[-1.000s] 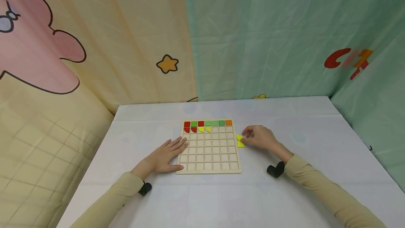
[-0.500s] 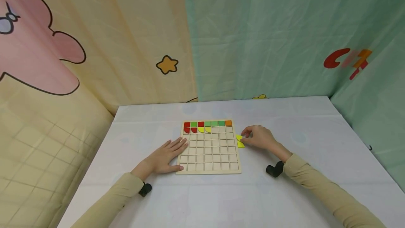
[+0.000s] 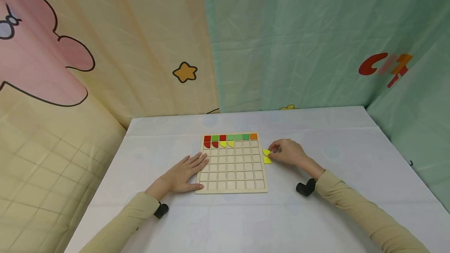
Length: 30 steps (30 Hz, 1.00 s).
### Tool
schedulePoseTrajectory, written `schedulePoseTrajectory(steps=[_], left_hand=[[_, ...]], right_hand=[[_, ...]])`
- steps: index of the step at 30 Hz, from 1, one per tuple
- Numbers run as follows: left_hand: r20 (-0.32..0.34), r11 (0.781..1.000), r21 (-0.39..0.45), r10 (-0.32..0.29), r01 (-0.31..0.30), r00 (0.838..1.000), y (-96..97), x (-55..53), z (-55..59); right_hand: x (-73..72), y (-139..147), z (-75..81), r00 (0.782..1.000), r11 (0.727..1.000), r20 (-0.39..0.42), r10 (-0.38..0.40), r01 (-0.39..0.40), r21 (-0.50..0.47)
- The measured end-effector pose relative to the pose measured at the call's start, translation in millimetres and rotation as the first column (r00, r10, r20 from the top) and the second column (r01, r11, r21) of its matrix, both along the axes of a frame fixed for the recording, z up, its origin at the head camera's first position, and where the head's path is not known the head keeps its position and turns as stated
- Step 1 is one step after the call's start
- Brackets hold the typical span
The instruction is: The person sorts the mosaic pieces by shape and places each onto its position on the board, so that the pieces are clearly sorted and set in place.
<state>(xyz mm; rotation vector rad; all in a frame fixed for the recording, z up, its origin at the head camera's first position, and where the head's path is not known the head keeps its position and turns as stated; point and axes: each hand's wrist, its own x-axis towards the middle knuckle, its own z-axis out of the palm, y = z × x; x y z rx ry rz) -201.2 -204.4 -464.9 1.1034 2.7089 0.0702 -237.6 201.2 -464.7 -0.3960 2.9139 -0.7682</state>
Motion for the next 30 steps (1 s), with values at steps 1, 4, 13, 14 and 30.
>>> schedulePoseTrajectory(steps=[1,4,13,14,30], left_hand=[[0.001,1.000,-0.002,0.002,-0.002,1.000,-0.1,0.0,-0.1],[0.002,1.000,0.000,0.002,-0.002,1.000,-0.4,0.2,-0.4],[-0.010,1.000,0.006,-0.007,0.007,1.000,0.4,0.9,2.1],[-0.009,1.000,0.004,-0.006,0.006,1.000,0.3,0.8,2.1],[0.000,1.000,-0.003,-0.001,0.001,1.000,-0.7,0.2,1.0]], right_hand=[[-0.1,0.5,-0.3,1.000,1.000,0.002,0.000,0.000,-0.001],[0.6,1.0,0.3,1.000,1.000,0.007,0.003,-0.003,-0.010],[3.8,2.5,2.3,1.000,0.999,-0.007,0.029,-0.029,-0.017],[4.1,2.7,2.4,0.999,0.999,-0.010,0.031,-0.031,-0.015],[4.5,2.9,3.9,1.000,1.000,-0.006,0.013,-0.013,0.005]])
